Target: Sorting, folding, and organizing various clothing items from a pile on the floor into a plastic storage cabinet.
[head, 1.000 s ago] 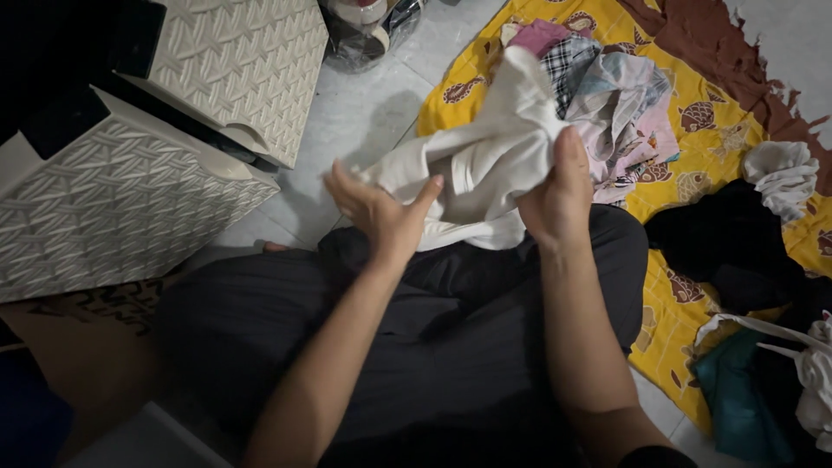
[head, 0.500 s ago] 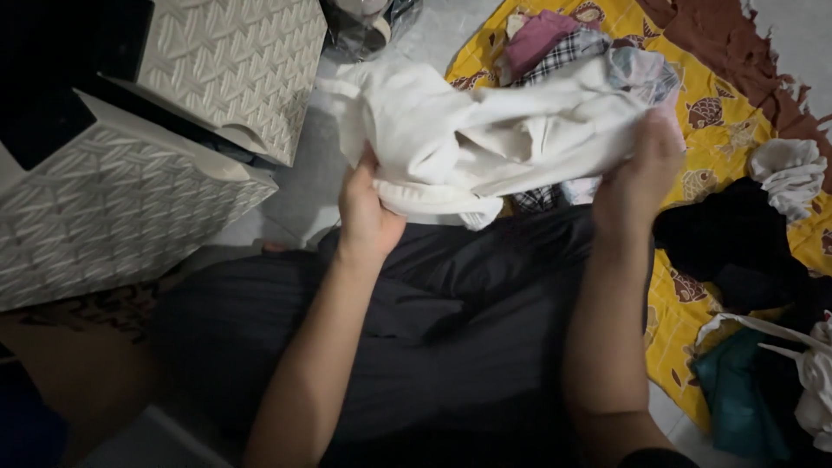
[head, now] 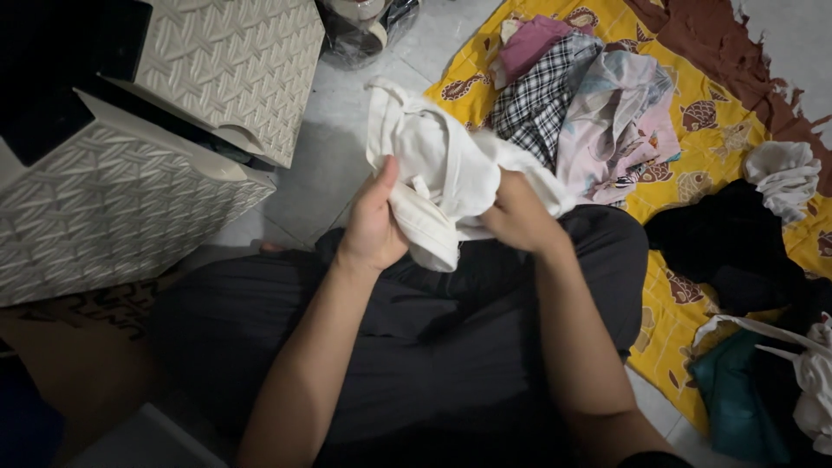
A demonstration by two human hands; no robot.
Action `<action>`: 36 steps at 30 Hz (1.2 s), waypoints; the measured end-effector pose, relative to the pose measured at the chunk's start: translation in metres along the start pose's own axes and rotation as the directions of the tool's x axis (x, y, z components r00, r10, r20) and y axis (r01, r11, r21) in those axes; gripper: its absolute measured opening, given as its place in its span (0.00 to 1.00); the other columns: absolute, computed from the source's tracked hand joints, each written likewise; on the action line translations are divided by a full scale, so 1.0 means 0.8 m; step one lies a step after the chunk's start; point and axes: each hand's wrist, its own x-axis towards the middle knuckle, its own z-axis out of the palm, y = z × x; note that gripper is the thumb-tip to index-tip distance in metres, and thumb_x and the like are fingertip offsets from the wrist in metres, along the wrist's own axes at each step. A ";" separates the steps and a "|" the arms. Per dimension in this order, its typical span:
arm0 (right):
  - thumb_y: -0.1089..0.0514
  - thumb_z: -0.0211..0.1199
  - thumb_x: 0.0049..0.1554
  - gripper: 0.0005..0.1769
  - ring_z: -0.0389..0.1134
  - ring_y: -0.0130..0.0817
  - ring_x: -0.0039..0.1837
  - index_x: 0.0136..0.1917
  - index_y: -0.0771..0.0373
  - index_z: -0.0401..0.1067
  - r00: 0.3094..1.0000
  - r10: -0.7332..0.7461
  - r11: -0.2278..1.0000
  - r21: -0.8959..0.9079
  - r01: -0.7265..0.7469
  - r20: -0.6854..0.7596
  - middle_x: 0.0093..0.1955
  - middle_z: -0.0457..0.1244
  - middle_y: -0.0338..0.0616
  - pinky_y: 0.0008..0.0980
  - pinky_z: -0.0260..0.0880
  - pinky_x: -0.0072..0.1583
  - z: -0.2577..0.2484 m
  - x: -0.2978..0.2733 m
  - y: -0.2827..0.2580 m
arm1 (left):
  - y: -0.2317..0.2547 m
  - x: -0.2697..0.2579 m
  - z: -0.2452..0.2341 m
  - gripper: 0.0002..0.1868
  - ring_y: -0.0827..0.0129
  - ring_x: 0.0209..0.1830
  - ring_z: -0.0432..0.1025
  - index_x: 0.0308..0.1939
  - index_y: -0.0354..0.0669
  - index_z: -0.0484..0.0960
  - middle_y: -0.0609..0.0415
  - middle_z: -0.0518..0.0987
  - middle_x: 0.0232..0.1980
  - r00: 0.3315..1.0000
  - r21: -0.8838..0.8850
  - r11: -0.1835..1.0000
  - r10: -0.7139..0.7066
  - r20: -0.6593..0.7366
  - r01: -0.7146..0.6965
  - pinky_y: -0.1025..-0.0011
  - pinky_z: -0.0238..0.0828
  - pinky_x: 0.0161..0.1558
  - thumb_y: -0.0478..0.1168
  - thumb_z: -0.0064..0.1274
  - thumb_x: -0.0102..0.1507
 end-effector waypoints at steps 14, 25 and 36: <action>0.57 0.62 0.61 0.17 0.71 0.36 0.50 0.54 0.57 0.54 0.867 0.039 0.522 0.750 0.407 -0.497 0.49 0.65 0.50 0.29 0.75 0.53 -0.090 -0.026 0.049 | 0.053 0.028 -0.047 0.23 0.62 0.64 0.71 0.71 0.34 0.66 0.45 0.74 0.65 0.843 0.570 0.701 0.537 -0.027 -0.429 0.54 0.70 0.66 0.39 0.47 0.74; 0.59 0.68 0.56 0.23 0.71 0.28 0.50 0.63 0.67 0.69 0.916 0.113 0.725 0.663 0.189 -0.384 0.51 0.69 0.47 0.24 0.71 0.51 -0.056 -0.007 0.016 | 0.047 0.029 -0.084 0.43 0.56 0.75 0.57 0.76 0.35 0.56 0.39 0.63 0.75 0.837 0.729 0.476 0.489 0.245 -0.491 0.47 0.53 0.74 0.23 0.47 0.55; 0.48 0.63 0.66 0.20 0.64 0.26 0.48 0.63 0.65 0.71 0.856 -0.115 0.960 0.165 0.227 -0.505 0.49 0.65 0.41 0.24 0.63 0.50 -0.112 -0.017 -0.043 | 0.090 -0.035 0.041 0.45 0.47 0.64 0.66 0.72 0.39 0.58 0.38 0.71 0.65 0.937 0.971 0.186 0.341 0.077 -0.147 0.50 0.67 0.57 0.33 0.61 0.52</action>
